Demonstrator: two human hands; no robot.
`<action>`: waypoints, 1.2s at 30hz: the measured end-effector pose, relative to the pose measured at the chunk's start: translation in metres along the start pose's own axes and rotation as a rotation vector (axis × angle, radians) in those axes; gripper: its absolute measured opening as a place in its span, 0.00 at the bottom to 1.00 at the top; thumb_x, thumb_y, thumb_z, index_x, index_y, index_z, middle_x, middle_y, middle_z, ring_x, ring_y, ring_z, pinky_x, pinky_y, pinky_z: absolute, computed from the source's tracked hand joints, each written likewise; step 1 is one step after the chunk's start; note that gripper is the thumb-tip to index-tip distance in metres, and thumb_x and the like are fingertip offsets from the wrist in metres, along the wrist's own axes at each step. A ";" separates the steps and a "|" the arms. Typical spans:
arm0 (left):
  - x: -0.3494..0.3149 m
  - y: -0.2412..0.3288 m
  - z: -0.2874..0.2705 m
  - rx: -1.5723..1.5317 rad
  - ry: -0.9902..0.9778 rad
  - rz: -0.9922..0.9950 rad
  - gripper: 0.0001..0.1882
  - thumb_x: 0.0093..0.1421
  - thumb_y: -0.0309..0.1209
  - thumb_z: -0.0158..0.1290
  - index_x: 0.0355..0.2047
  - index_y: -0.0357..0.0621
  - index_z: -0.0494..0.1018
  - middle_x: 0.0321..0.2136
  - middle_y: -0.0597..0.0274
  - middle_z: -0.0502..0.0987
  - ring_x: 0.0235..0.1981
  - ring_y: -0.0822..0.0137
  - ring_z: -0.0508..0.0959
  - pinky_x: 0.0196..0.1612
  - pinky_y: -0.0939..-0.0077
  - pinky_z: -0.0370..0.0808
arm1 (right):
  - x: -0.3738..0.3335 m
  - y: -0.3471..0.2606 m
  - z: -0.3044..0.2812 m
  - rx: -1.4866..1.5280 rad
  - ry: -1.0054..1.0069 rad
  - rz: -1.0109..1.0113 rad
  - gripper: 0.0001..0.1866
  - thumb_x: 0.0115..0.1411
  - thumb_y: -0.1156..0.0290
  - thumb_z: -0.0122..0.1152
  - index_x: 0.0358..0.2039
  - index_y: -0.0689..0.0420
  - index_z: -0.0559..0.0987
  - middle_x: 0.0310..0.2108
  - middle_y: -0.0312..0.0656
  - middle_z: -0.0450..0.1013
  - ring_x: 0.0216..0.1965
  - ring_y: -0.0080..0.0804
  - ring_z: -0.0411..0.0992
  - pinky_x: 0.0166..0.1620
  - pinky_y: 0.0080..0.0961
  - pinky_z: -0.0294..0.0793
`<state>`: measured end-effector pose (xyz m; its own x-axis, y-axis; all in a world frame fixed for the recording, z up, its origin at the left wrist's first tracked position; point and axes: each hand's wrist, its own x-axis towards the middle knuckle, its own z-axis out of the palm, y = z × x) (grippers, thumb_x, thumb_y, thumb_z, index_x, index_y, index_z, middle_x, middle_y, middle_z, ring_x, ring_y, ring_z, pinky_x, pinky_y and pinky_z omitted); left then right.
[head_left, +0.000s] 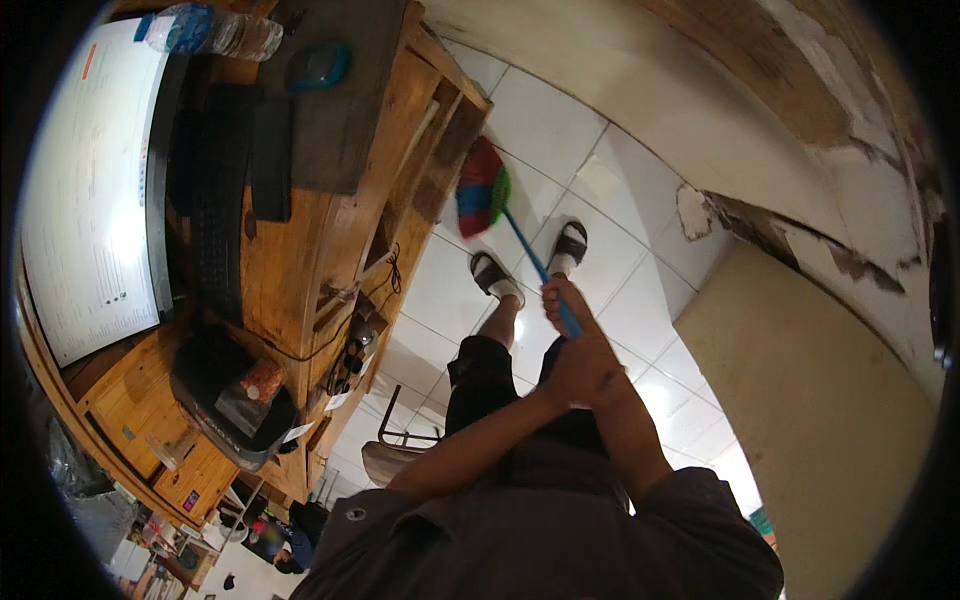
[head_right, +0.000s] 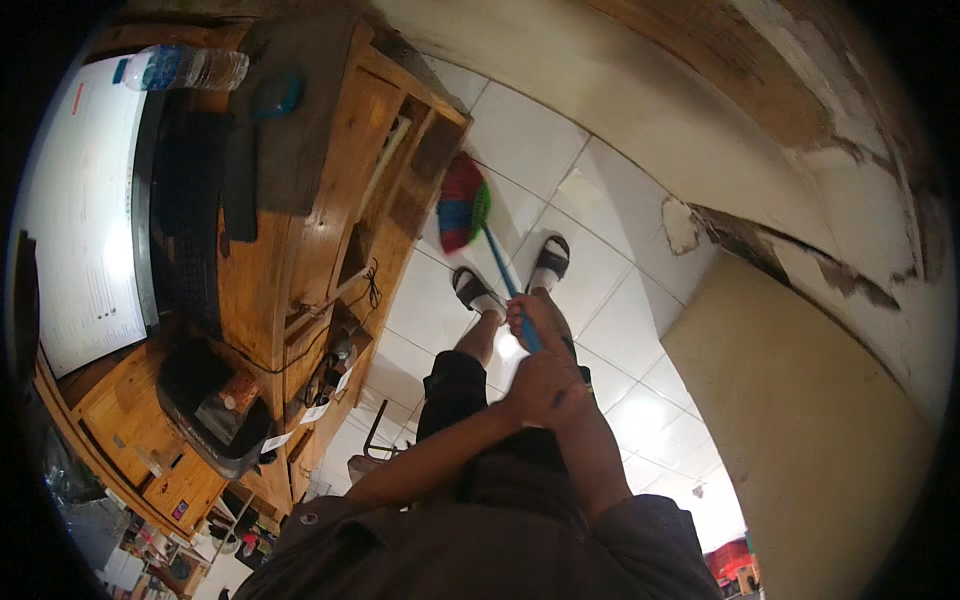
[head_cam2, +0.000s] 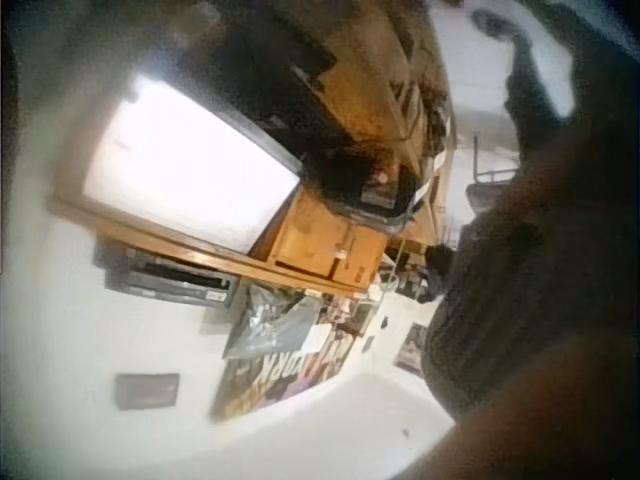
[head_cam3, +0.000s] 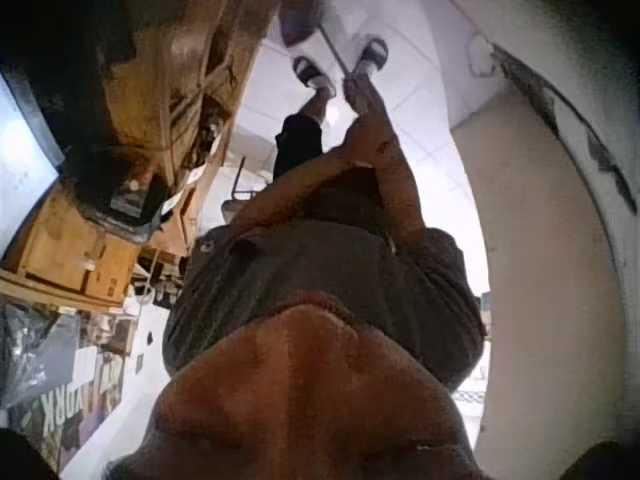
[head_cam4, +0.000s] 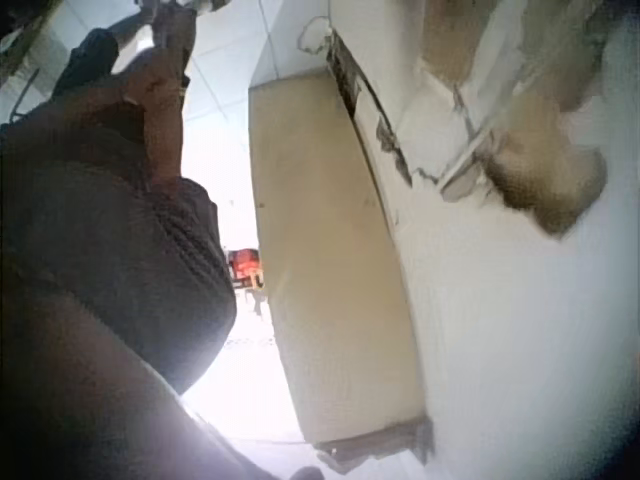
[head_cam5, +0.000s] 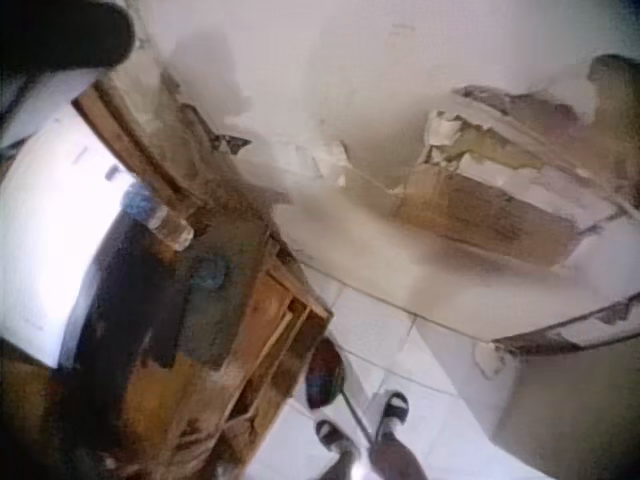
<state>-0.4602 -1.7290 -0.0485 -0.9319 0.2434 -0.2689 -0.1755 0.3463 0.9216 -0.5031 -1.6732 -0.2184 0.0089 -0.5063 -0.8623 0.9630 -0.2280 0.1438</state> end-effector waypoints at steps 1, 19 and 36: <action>0.016 0.006 0.007 -0.055 0.122 0.131 0.08 0.45 0.32 0.52 0.13 0.46 0.70 0.15 0.60 0.69 0.19 0.58 0.68 0.24 0.65 0.63 | -0.003 -0.013 -0.006 0.052 -0.042 -0.002 0.07 0.49 0.69 0.50 0.17 0.52 0.65 0.08 0.28 0.57 0.08 0.19 0.56 0.09 0.16 0.55; 0.078 0.031 -0.037 -0.028 0.317 0.100 0.06 0.44 0.34 0.54 0.20 0.47 0.73 0.18 0.63 0.75 0.19 0.65 0.74 0.25 0.73 0.70 | 0.003 -0.070 0.079 -0.423 -0.034 0.092 0.10 0.51 0.65 0.49 0.15 0.52 0.66 0.10 0.29 0.59 0.09 0.17 0.57 0.11 0.16 0.55; 0.099 0.059 -0.014 -0.047 0.085 0.293 0.09 0.44 0.30 0.52 0.11 0.44 0.68 0.13 0.60 0.69 0.15 0.64 0.68 0.20 0.69 0.63 | -0.063 -0.123 0.037 -0.189 0.197 -0.140 0.06 0.51 0.70 0.51 0.27 0.57 0.67 0.09 0.28 0.58 0.06 0.17 0.55 0.09 0.14 0.53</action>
<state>-0.5677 -1.6967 -0.0165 -0.9678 0.2496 0.0327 0.0920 0.2299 0.9688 -0.6320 -1.6441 -0.1636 -0.0934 -0.3053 -0.9477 0.9914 -0.1163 -0.0602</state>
